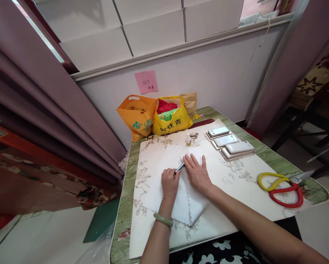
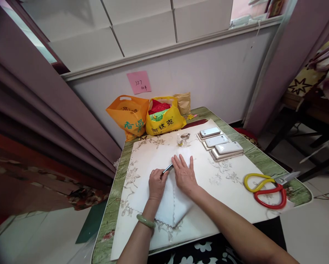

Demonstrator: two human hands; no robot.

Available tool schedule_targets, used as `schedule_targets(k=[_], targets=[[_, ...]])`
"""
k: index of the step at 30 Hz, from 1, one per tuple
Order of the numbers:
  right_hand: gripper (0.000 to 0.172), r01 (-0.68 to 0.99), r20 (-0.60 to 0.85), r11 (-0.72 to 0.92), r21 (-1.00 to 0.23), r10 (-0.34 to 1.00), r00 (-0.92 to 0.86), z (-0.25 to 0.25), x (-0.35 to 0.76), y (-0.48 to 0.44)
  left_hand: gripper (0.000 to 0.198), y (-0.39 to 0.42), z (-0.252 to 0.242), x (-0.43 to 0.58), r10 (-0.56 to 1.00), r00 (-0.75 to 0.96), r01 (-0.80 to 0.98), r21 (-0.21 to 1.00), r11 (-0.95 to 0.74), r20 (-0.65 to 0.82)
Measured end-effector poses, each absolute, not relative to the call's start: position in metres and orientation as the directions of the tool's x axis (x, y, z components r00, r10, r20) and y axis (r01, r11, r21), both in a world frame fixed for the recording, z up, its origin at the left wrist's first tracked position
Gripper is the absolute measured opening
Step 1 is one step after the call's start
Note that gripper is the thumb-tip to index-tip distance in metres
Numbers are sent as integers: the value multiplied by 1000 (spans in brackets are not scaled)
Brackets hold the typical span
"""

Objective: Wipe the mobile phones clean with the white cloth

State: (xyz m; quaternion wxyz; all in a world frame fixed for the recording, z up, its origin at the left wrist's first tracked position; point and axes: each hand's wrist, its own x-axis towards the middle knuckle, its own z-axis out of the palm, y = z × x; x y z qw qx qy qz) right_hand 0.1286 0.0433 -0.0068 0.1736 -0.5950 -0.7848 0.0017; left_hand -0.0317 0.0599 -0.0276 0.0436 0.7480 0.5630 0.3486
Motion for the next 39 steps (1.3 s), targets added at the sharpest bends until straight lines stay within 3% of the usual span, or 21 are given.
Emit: schedule_targets(k=[6,14,21,28,30,35,39], targets=[[66,832,325,527,-174,828,-457,-11,111,24,19,59,-27,-33,870,112,813,458,-359,481],[70,948,238,255,-193,949,-207,0,141,50,13,59,-24,-32,879,111,789,496,-361,463],[63,835,303,516,-190,840,-450,-5,114,27,18,60,-26,-34,880,113,792,493,-360,461],[65,944,250,254,-209,948,-199,4,141,52,13,60,-26,-33,878,114,788,496,-366,465],[63,939,257,274,-209,942,-217,4,134,47,13,60,-26,-33,877,114,785,499,-367,466],[57,827,332,534,-173,822,-462,-4,113,26,19,61,-29,-35,881,111,799,486,-355,461],[58,873,346,459,-164,856,-384,-7,128,38,14,60,-27,-34,874,114,799,479,-363,472]])
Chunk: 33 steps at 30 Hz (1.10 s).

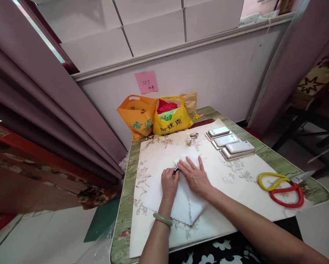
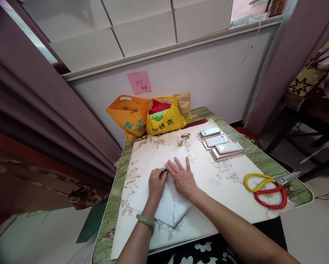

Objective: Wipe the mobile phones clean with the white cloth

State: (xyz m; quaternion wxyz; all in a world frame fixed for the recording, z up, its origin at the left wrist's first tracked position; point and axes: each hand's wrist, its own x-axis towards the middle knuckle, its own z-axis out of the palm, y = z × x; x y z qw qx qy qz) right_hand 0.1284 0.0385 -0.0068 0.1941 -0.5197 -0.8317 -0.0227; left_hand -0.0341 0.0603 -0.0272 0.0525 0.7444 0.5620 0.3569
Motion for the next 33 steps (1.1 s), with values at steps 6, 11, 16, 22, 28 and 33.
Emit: schedule_targets(k=[6,11,16,22,28,33], targets=[[61,929,342,337,-153,900,-270,-5,134,46,10,60,-26,-33,873,114,795,483,-367,475],[58,812,377,551,-192,805,-458,-8,114,25,17,61,-30,-35,875,114,819,454,-351,471],[61,741,350,581,-336,808,-475,3,126,29,18,60,-29,-35,877,108,818,460,-346,468],[53,753,365,470,-460,874,-322,18,140,49,13,59,-27,-34,878,105,804,479,-351,467],[59,721,352,626,-297,774,-527,8,122,44,15,61,-30,-36,871,119,810,461,-363,477],[61,785,339,572,-239,806,-485,-6,129,55,14,59,-27,-34,879,125,788,493,-370,460]])
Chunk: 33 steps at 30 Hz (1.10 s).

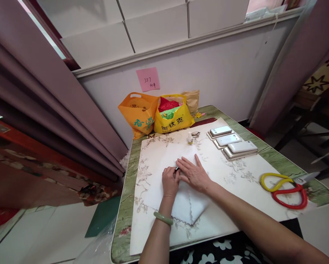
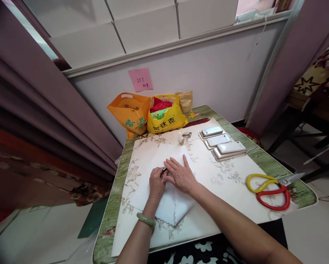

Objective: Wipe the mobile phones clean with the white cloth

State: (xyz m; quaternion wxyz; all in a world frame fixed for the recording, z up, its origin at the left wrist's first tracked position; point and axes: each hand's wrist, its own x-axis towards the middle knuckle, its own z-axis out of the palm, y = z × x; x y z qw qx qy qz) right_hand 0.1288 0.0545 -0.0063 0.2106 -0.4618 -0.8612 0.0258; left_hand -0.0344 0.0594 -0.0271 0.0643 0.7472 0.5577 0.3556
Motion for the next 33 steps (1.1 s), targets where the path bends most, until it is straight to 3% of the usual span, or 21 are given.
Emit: schedule_targets(k=[6,13,18,23,29,33], targets=[[66,874,361,434,-217,868,-341,-8,130,58,12,60,-27,-33,882,99,784,510,-354,461],[66,749,350,608,-264,784,-513,-5,111,34,17,60,-27,-35,889,103,784,513,-349,447],[55,826,346,495,-270,850,-397,-4,137,51,10,56,-19,-32,898,89,749,566,-345,430],[57,865,368,411,-287,881,-297,-4,125,29,4,54,-16,-31,901,108,729,583,-359,420],[58,760,336,573,-306,812,-477,-7,115,10,14,54,-17,-31,908,109,774,539,-333,404],[54,832,291,443,-336,888,-355,-10,139,35,6,53,-16,-30,905,125,767,539,-348,407]])
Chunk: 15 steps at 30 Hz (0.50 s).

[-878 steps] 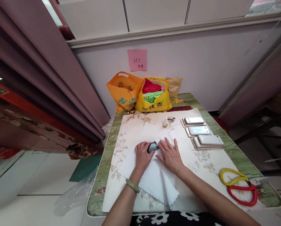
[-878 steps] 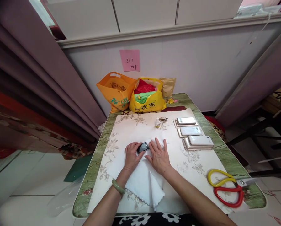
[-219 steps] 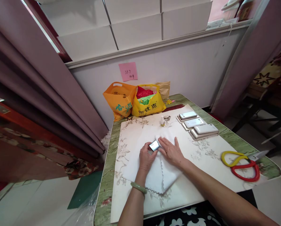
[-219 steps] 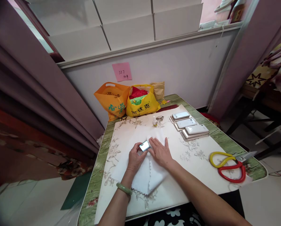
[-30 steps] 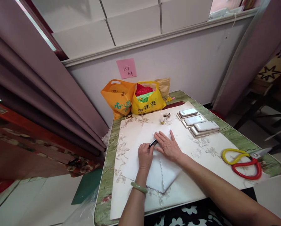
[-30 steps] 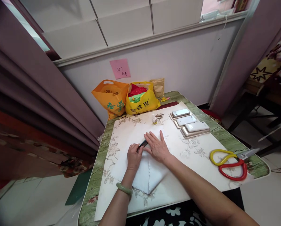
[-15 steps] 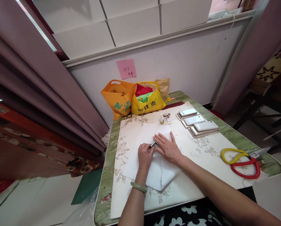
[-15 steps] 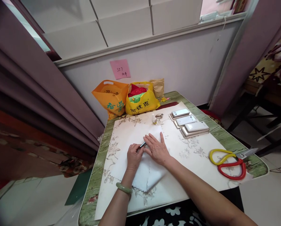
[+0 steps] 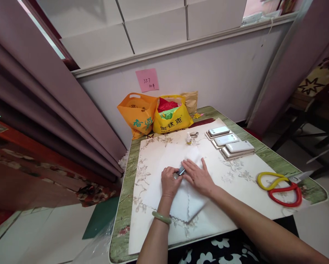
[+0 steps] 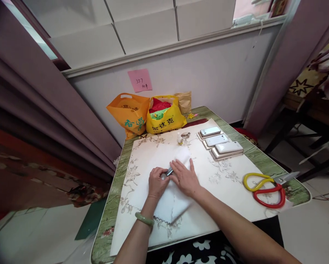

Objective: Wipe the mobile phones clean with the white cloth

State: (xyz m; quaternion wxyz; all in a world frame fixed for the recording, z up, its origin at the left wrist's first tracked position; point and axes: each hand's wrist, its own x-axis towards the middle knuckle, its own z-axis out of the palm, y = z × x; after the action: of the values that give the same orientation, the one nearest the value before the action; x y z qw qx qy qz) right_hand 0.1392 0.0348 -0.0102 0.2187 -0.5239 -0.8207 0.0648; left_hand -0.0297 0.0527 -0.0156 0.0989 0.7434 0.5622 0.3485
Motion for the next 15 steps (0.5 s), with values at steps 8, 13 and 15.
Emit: schedule_targets(k=[8,13,15], targets=[[60,815,334,502,-289,851,-406,-13,123,20,3,54,-16,-31,913,111,765,552,-331,393],[56,820,317,487,-301,862,-395,-17,136,34,7,54,-18,-30,901,124,769,534,-352,415],[57,834,306,441,-331,887,-347,-21,145,43,8,53,-18,-30,897,125,773,525,-356,424]])
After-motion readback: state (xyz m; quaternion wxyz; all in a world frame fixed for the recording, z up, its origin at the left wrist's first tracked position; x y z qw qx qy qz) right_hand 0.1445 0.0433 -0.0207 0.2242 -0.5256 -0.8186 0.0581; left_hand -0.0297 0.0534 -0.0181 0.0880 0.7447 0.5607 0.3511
